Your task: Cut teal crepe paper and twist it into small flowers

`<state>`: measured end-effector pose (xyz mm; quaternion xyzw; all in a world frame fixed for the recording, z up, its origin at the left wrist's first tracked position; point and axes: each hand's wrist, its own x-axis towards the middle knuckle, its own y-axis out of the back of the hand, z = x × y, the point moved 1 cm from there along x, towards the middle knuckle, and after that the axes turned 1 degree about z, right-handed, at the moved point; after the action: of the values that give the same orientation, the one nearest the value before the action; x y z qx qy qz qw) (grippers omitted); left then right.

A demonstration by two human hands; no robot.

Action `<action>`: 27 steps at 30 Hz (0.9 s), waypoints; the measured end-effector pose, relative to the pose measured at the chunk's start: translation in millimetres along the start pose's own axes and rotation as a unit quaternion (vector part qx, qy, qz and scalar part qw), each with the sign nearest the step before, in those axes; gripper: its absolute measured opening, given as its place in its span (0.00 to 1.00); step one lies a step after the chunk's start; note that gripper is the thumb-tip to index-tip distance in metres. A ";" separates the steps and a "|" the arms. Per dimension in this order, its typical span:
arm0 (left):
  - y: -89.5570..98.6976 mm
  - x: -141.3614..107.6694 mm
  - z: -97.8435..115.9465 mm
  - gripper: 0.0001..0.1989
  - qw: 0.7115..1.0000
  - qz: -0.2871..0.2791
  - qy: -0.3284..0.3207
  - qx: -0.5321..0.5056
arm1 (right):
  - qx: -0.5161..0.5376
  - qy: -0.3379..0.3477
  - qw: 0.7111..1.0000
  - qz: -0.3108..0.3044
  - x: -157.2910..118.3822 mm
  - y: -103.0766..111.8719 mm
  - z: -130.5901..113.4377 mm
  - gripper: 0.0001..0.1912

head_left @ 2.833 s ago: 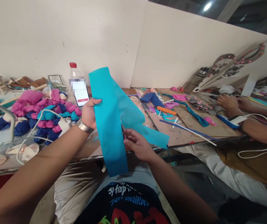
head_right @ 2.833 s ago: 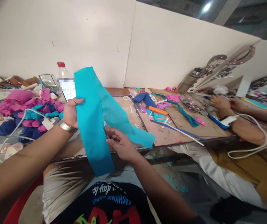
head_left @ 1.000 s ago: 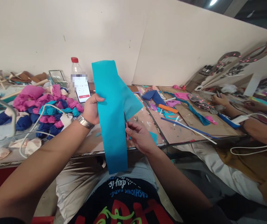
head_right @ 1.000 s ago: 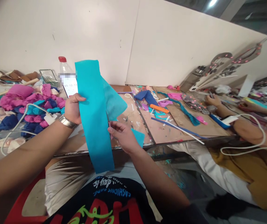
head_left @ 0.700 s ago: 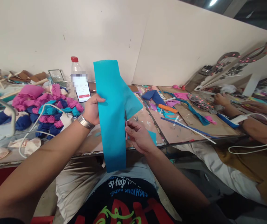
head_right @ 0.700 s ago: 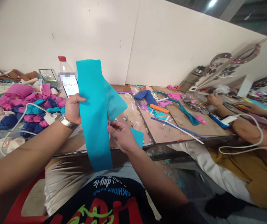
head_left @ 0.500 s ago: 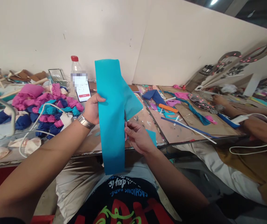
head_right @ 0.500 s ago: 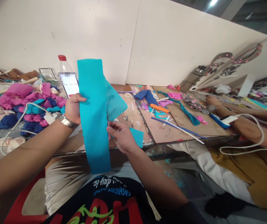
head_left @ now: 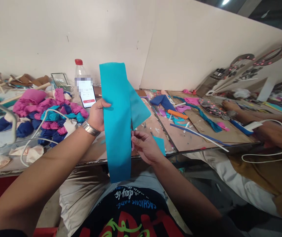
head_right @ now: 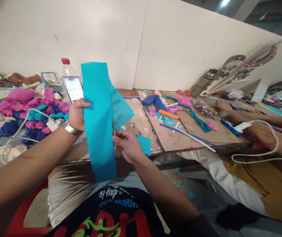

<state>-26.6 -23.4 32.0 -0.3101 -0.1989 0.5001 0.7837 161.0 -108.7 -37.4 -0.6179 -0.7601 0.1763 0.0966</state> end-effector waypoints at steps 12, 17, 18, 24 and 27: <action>-2.0 -1.5 -0.2 0.38 1.000 -0.012 0.009 -0.003 | 0.016 0.000 1.000 0.007 1.2 -4.2 0.3 0.23; -3.1 -2.2 1.0 0.39 1.000 -0.006 0.010 -0.004 | 0.028 -0.003 1.000 0.011 1.6 -3.7 3.6 0.23; -3.6 -2.3 1.4 0.38 1.000 -0.001 0.014 -0.003 | 0.031 -0.003 0.999 0.014 1.6 -3.8 4.2 0.23; -7.2 -3.8 2.6 0.38 0.999 0.026 -0.010 0.034 | 0.053 0.010 0.998 0.020 0.4 -5.7 4.2 0.24; -7.4 -4.5 1.0 0.39 0.999 0.028 0.002 0.043 | 0.064 0.018 0.998 0.015 0.7 -7.4 1.6 0.23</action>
<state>-24.3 -29.5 37.7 -0.2826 -0.1671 0.5297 0.7821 153.5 -109.6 -36.1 -0.6247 -0.7363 0.2147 0.1467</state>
